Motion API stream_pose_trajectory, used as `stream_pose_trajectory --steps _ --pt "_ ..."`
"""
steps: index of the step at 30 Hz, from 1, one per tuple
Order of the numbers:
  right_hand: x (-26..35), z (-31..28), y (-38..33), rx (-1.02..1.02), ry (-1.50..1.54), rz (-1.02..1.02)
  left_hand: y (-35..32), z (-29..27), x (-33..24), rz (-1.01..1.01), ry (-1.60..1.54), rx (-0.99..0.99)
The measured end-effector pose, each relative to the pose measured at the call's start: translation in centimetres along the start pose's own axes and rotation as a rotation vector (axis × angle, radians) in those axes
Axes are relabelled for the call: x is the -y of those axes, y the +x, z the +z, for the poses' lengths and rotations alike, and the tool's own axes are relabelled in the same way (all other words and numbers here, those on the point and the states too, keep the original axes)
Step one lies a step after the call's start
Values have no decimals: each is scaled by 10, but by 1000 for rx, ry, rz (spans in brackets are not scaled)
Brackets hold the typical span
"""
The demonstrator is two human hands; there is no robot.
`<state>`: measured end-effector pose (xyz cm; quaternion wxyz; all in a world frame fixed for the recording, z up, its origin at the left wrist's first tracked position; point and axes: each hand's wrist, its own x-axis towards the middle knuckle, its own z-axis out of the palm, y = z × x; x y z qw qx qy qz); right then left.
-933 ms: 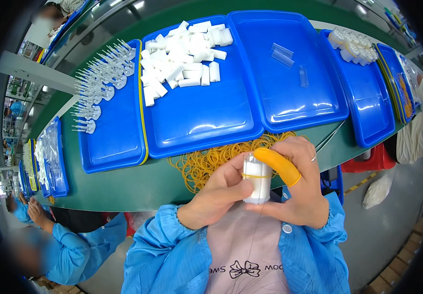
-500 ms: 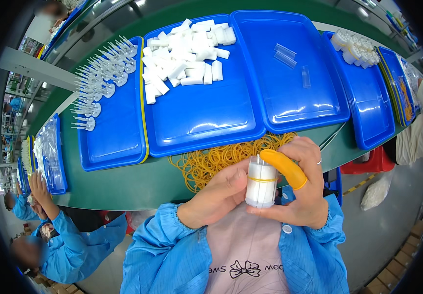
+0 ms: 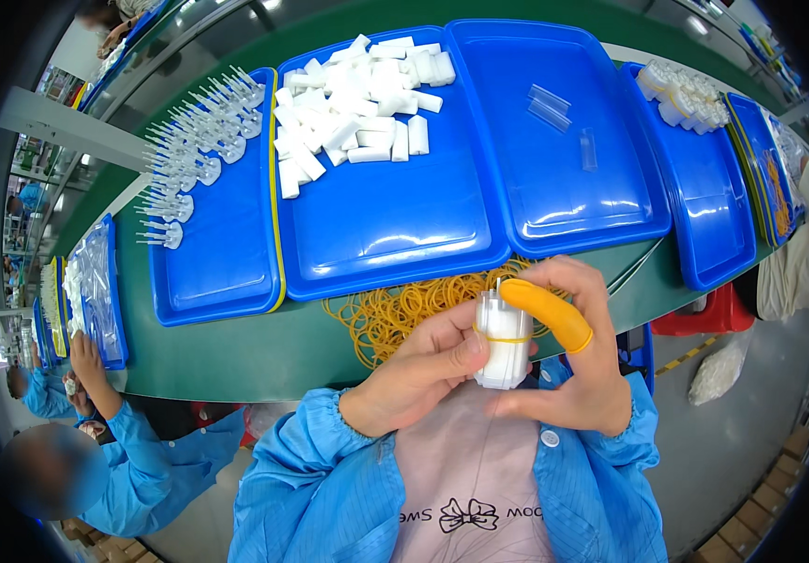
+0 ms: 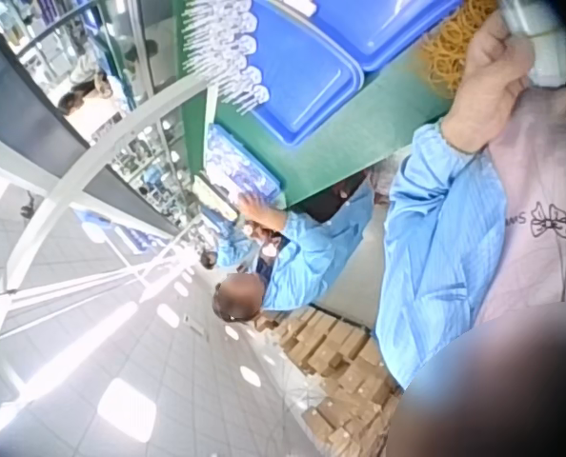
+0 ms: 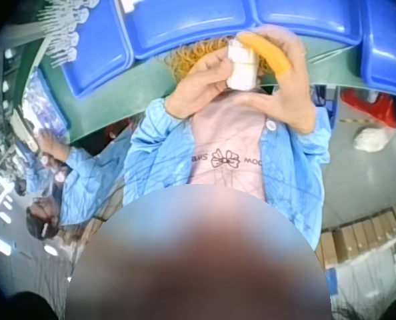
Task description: The person assembles small white plastic components by inserting them into clear cylindrical sleeves. They then secure the assembled units with yellow rubber bands and use yellow-handled scissors to trim excess material. The finished items are placed into a blue tray on the assembly line.
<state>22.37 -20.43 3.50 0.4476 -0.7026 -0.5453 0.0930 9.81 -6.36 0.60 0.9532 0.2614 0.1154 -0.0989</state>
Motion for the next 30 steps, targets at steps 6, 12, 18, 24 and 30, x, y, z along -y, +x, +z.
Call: stream_pose_trajectory --steps 6,12,18,24,30 --pt "9 2 -3 -92 43 110 2 -2 3 69 58 6" --pt "12 11 3 -64 -317 12 4 -4 11 93 46 1" --pt "7 14 1 -127 -143 24 1 -4 -2 -45 -106 68" --pt "-4 4 1 -38 187 79 1 2 -5 15 15 -60" --pt "-22 -20 3 282 476 164 1 0 1 78 217 51"
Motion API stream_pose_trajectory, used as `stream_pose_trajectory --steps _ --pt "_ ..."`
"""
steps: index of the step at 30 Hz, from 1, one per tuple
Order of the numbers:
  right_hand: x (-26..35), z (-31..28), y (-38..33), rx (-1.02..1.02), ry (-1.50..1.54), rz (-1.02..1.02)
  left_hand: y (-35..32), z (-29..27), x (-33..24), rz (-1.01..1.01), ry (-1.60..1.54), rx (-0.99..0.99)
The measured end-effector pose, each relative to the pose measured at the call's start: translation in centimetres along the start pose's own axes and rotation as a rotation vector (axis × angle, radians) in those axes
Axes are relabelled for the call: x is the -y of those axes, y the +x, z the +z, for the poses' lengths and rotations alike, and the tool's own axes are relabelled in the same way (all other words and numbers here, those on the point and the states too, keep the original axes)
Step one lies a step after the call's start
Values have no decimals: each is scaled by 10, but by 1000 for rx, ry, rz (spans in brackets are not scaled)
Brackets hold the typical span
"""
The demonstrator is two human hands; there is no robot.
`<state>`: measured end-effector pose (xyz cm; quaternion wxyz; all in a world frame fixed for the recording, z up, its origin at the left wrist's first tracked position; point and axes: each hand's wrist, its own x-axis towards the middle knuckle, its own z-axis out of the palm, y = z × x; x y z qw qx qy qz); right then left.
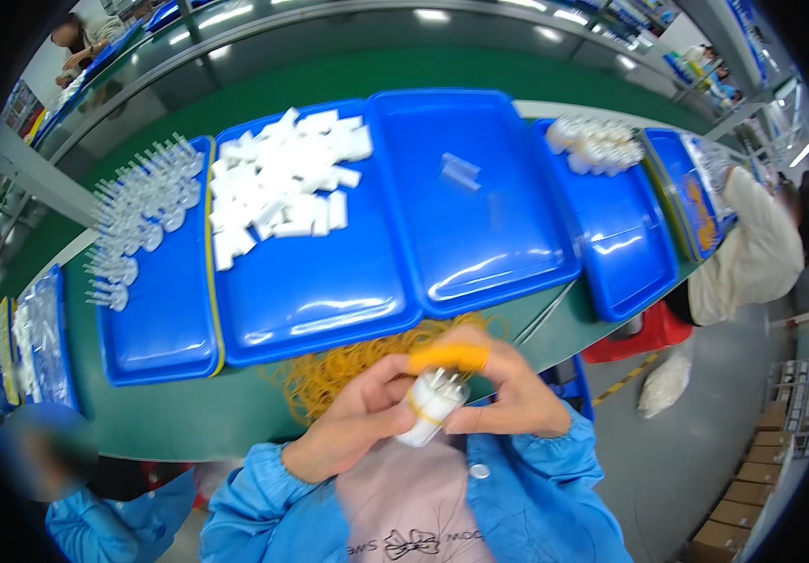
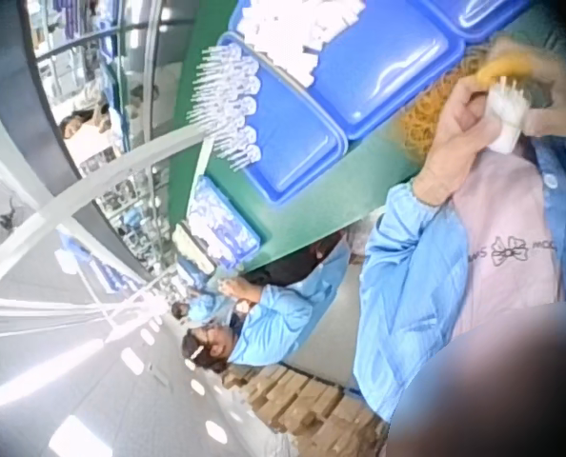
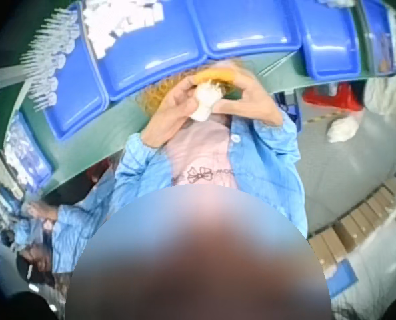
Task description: The person assembles small white plastic components by inserting them into clear cylindrical sleeves. They then secure the assembled units with yellow rubber bands and use yellow-handled scissors to trim excess material. The finished items are placed into a blue tray on the assembly line.
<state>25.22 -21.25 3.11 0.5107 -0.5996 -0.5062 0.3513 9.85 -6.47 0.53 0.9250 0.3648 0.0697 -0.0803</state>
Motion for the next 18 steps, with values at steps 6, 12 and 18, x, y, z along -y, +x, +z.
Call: stream_pose_trajectory --steps 6,12,18 --pt "12 -79 2 -618 -390 -81 -6 5 -14 280 80 -234" --pt "-50 -197 37 -1075 -742 -16 -46 -8 -18 439 278 -445" --pt "-86 -221 40 -1101 -1454 -8 -73 -19 -14 573 236 -587"
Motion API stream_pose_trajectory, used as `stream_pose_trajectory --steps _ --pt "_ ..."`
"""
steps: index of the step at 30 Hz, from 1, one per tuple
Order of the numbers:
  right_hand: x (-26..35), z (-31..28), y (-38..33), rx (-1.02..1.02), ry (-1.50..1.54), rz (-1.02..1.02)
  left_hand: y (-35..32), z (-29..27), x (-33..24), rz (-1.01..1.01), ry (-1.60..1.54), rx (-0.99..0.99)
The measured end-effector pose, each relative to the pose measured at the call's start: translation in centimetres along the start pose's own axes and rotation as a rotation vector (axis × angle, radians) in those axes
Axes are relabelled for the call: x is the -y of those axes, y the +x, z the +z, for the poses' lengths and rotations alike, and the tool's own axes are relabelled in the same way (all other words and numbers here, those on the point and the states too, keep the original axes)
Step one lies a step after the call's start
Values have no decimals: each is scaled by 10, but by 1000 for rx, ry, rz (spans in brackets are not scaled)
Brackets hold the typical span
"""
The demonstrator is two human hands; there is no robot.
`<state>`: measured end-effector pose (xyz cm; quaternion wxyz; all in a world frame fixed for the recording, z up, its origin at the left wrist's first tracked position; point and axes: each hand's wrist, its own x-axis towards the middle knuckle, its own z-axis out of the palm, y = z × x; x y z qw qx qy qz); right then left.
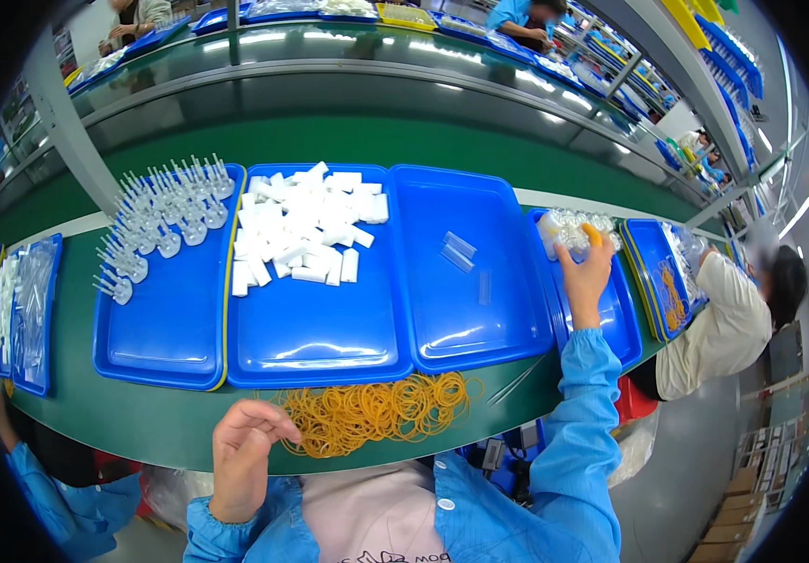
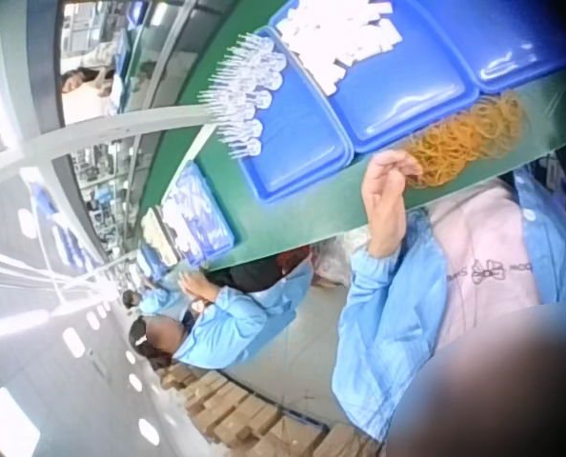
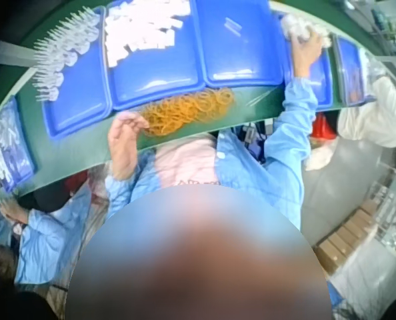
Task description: The person assembles small white plastic components by inserting them into clear cylindrical sleeves. They then secure the assembled units with yellow rubber bands and use yellow-handled scissors to trim excess material. The finished items are placed into a blue tray on the assembly line.
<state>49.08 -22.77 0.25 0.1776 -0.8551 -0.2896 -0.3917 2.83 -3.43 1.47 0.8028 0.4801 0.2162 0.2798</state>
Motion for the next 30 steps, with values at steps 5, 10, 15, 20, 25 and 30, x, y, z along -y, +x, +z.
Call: stream_pose_trajectory --steps 5,10,15,20,25,30 --pt "27 -39 11 -45 362 195 -2 -13 -12 111 -33 -78" --pt "122 -76 33 -26 593 45 -35 -45 -24 293 -39 -200" --pt "196 -121 15 68 708 -278 -90 -102 12 504 -333 -593" --pt "265 -143 -22 165 665 -715 -192 -220 115 324 -212 -1406" --pt "304 -160 -37 308 592 -1017 -275 -276 236 -118 -76 -1672" --pt "339 -170 -48 394 533 -1051 -237 -301 237 -219 513 -1457"
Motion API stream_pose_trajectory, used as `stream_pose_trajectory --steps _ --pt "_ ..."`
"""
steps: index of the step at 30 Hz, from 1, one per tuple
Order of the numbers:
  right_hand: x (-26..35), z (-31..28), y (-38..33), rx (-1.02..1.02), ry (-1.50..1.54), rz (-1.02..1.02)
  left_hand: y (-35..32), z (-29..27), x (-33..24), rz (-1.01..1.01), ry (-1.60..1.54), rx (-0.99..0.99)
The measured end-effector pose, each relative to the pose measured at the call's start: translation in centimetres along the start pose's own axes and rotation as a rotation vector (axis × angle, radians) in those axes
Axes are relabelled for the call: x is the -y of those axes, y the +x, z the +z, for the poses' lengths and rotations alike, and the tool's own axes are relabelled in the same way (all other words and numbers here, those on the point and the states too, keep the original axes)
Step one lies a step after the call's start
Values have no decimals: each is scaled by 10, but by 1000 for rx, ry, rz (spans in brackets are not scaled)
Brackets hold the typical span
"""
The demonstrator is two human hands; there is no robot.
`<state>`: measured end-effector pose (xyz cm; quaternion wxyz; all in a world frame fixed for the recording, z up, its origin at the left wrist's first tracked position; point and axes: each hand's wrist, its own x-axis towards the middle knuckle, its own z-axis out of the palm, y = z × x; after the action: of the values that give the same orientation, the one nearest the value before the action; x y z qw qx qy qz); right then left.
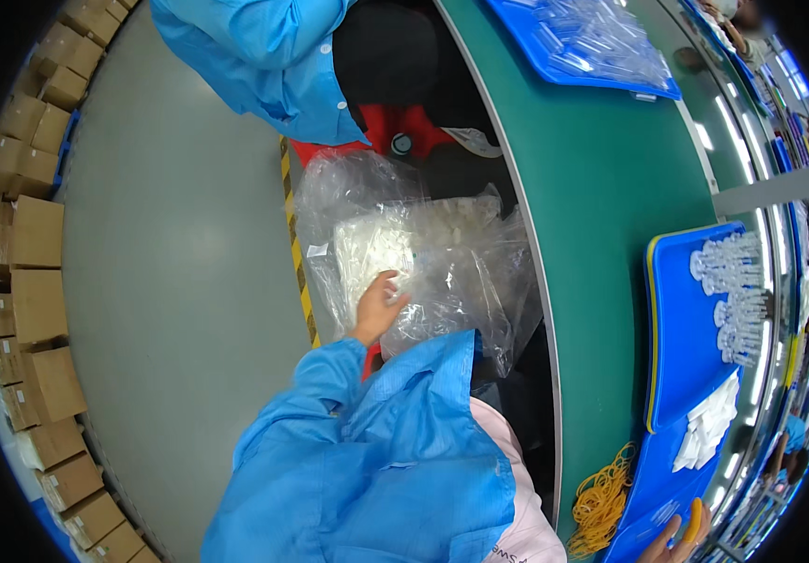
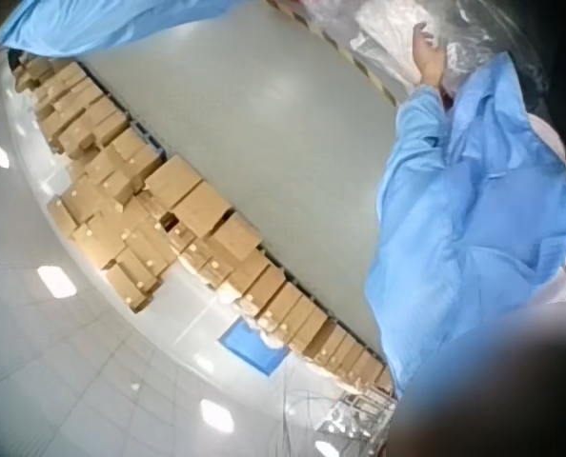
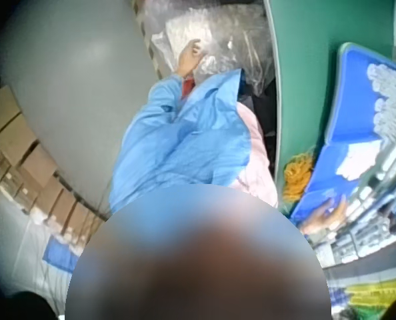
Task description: The person assembles small white plastic components by inserting them into clear cylindrical sleeves. They then secure the assembled units with yellow rubber bands and use yellow-handled scissors to trim excess material. The finished items are placed into a blue tray on the assembly line.
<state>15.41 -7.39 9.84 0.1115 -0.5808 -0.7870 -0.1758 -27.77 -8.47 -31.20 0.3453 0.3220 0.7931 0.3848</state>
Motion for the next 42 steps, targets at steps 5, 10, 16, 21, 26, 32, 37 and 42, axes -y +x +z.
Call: stream_pose_trajectory --steps 5,10,16,21,26,32,37,42 --pt "20 3 31 122 30 -26 10 37 -40 711 514 183" --pt "41 9 55 212 75 -69 9 79 13 415 543 468" --pt "36 17 51 348 169 42 -14 77 28 124 174 257" --pt "21 21 31 284 208 30 -18 58 28 -9 -138 262" --pt "-17 20 -11 206 287 66 -31 29 -37 -372 -401 297" --pt "-57 -18 -61 192 344 46 2 -62 -76 -264 -593 70" --pt "-49 -51 -57 14 382 -136 -43 -119 -146 -88 -721 49" --pt "-32 -89 -24 -155 341 -389 -108 -201 -277 291 -681 70"
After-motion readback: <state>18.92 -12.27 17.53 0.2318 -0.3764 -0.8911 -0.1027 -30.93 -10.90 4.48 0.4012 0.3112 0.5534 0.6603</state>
